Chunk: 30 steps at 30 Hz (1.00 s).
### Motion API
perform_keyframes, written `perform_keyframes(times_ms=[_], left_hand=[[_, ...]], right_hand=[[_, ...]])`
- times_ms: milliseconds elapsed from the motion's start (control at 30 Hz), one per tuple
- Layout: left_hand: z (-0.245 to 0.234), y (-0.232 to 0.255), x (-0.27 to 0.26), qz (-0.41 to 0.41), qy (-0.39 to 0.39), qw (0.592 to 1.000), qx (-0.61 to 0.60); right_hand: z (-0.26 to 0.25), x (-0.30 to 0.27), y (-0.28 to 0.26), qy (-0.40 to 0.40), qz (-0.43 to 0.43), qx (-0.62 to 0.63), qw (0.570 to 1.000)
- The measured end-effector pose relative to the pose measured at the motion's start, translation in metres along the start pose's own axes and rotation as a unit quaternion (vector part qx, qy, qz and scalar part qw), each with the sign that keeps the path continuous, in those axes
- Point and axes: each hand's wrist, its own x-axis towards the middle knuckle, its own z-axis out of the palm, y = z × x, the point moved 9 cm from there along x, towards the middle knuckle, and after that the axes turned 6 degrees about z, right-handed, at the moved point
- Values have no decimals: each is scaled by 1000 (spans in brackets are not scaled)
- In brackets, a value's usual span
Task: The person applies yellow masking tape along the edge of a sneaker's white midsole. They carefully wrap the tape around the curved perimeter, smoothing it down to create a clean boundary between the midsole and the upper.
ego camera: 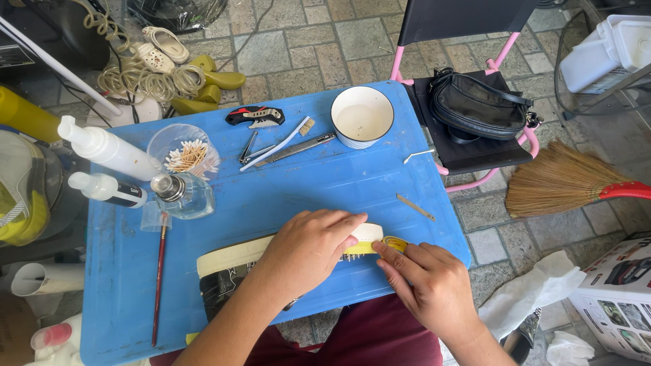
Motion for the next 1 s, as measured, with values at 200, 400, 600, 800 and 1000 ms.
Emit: perform_keyframes(times_ms=[200, 400, 600, 800, 1000], left_hand=[[2, -1, 0, -3, -2, 1000, 2], [1, -1, 0, -8, -6, 1000, -3], [5, -4, 2, -11, -15, 1000, 2], [2, -2, 0, -5, -1, 1000, -4], [1, -2, 1, -6, 0, 1000, -6]], right_hand=[[2, 0, 2, -8, 13, -2, 1000], [5, -2, 3, -13, 33, 5, 999], [5, -1, 1, 3, 45, 9, 999], [8, -1, 4, -9, 90, 25, 996], [8, -2, 4, -2, 111, 62, 992]])
